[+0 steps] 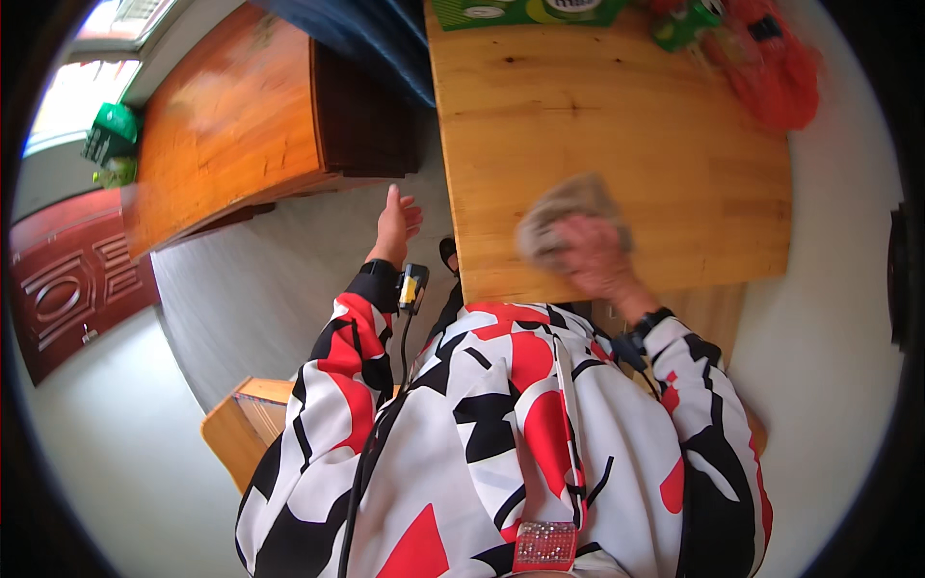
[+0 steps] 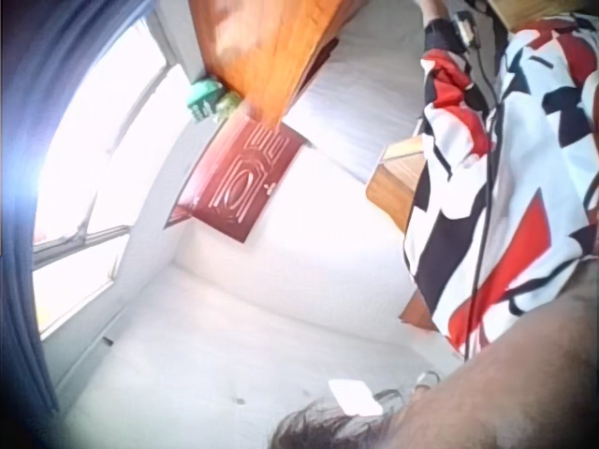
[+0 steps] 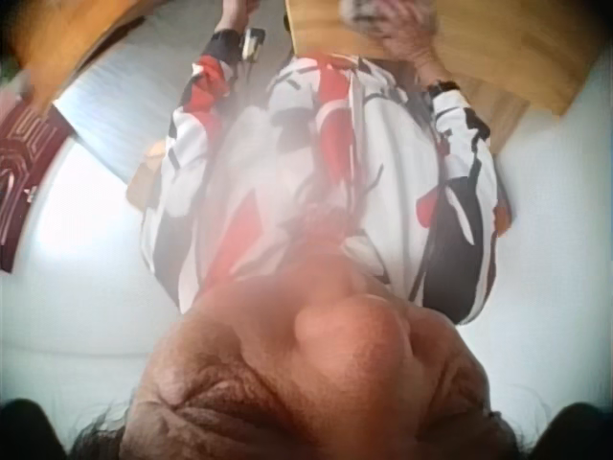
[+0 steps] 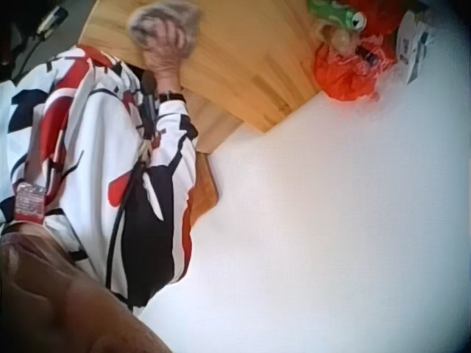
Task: Wiping down multiple furniture surfaces including a desk, a table, and a bed headboard using a cloth.
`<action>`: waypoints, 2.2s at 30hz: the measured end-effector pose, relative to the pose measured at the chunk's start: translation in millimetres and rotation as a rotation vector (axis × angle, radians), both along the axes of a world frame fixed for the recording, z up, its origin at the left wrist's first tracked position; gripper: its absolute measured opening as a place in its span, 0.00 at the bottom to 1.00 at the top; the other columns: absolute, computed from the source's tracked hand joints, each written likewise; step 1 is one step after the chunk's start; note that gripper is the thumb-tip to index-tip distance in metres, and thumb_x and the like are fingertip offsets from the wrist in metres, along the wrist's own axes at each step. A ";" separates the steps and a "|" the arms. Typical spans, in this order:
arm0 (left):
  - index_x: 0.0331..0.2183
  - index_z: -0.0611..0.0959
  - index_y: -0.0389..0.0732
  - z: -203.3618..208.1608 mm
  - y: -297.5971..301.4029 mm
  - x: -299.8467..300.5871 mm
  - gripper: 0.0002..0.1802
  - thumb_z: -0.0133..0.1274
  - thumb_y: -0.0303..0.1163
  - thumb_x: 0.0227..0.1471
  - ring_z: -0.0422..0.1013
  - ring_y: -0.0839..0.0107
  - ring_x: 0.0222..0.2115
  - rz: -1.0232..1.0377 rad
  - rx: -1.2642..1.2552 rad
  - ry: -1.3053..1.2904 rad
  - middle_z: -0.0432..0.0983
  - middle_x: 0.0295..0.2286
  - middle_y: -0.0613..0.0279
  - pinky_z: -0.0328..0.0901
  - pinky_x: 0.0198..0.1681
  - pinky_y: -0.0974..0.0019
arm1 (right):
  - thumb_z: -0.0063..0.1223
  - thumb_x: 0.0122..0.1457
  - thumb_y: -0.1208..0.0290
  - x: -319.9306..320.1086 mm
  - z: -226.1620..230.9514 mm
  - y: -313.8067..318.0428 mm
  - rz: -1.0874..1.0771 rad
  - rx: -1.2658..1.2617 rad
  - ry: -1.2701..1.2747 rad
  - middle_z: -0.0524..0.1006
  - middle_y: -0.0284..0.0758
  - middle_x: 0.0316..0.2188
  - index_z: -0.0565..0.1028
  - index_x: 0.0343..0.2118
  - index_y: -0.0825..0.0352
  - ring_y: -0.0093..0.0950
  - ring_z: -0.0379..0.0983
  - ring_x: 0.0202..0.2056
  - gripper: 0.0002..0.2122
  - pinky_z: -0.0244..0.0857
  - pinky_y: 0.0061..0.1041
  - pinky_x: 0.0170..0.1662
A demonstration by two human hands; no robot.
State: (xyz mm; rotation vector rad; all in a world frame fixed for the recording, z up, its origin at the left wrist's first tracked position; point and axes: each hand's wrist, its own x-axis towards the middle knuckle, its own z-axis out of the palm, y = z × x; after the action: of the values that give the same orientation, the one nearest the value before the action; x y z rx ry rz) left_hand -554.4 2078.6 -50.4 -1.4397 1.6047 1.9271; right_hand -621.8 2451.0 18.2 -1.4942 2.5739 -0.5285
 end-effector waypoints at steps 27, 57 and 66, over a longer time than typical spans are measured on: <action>0.50 0.69 0.37 59.9 266.9 -209.9 0.25 0.48 0.39 0.52 0.54 0.49 0.55 -1.080 -1.425 0.815 0.60 0.54 0.50 0.49 0.58 0.51 | 0.48 0.54 0.62 -86.4 -10.7 321.6 -1.188 0.068 0.335 0.65 0.38 0.56 0.73 0.45 0.64 0.38 0.56 0.58 0.17 0.48 0.43 0.57; 0.48 0.68 0.37 77.4 307.2 -221.9 0.24 0.49 0.37 0.49 0.56 0.51 0.52 -1.009 -1.537 0.740 0.62 0.51 0.50 0.49 0.55 0.50 | 0.49 0.53 0.63 -68.2 1.8 307.6 -1.378 0.103 0.287 0.65 0.37 0.55 0.73 0.45 0.61 0.38 0.55 0.59 0.16 0.48 0.41 0.59; 0.44 0.69 0.36 63.0 299.1 -221.5 0.23 0.45 0.41 0.51 0.57 0.50 0.51 -0.990 -1.627 0.742 0.63 0.49 0.49 0.51 0.52 0.48 | 0.50 0.50 0.64 30.1 2.1 88.7 -1.145 0.007 0.230 0.66 0.38 0.53 0.75 0.39 0.61 0.41 0.56 0.57 0.14 0.50 0.44 0.57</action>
State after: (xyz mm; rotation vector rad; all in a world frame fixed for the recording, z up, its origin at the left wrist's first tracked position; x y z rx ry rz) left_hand -775.8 2377.8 12.6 0.3171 3.4546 0.2554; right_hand -591.8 2539.7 20.3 0.1004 3.3863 -0.4172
